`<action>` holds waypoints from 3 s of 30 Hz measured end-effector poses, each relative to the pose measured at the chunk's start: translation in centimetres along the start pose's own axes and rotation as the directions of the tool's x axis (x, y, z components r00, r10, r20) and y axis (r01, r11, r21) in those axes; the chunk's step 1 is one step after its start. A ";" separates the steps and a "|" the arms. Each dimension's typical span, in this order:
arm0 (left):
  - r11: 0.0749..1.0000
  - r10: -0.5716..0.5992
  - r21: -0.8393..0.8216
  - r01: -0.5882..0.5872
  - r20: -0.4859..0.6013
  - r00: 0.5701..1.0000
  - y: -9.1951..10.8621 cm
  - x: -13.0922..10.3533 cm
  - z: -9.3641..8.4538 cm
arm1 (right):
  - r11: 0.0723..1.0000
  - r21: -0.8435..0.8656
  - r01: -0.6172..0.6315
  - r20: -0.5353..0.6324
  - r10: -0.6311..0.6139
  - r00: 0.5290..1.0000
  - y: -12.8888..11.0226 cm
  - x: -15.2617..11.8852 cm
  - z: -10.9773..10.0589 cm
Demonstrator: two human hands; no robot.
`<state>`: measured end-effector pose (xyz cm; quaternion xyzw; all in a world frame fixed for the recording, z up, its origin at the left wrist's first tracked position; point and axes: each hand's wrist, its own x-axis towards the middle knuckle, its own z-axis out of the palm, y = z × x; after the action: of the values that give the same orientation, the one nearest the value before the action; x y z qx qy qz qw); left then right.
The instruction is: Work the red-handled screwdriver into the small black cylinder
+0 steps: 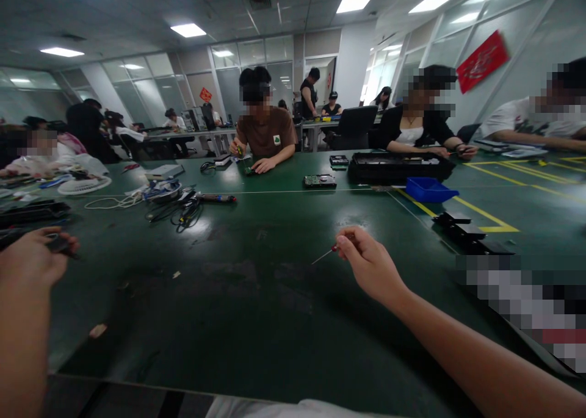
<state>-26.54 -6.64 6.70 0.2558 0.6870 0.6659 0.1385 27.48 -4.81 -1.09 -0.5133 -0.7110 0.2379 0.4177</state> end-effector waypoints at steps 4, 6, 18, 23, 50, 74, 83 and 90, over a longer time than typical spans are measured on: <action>0.972 0.019 -0.233 0.021 0.169 0.985 -0.4 -1.8 4.6 | 1.000 -0.017 -0.016 -0.010 0.016 1.000 0.0 0.0 -0.1; 0.958 0.072 -0.284 0.034 0.353 0.933 0.2 -4.8 7.9 | 0.999 -0.028 -0.028 -0.006 0.028 1.000 0.0 0.0 -0.1; 0.990 0.141 -0.137 -0.034 0.944 0.298 0.2 -24.5 20.3 | 0.999 0.016 0.045 -0.015 -0.044 0.999 -0.2 -0.4 -0.3; 0.977 0.152 -0.114 -0.177 0.965 0.213 -0.7 -27.9 20.9 | 0.994 -0.090 0.067 0.002 -0.067 0.998 -1.4 -0.6 -0.6; 0.806 0.389 -0.201 -0.557 0.889 0.242 -5.3 -26.5 20.8 | 0.993 0.059 0.100 -0.126 -0.092 0.988 -0.6 -1.1 -0.2; 0.774 0.322 -0.121 -0.621 0.921 0.221 -5.2 -26.5 20.6 | 0.987 -0.152 0.050 -0.042 -0.057 0.998 -1.3 -0.5 -0.9; 0.771 0.322 -0.107 -0.627 0.915 0.241 -5.1 -26.5 20.6 | 0.990 -0.122 0.077 0.019 -0.075 0.997 -0.9 -0.6 -0.8; 0.773 0.314 -0.121 -0.623 0.926 0.210 -5.0 -26.6 20.6 | 0.983 -0.175 0.065 0.025 -0.061 0.998 -1.2 -0.4 -0.8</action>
<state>5.62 -3.41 -3.77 0.7909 0.4649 0.3149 0.2433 27.55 -5.68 0.12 -0.5229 -0.7491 0.1662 0.3711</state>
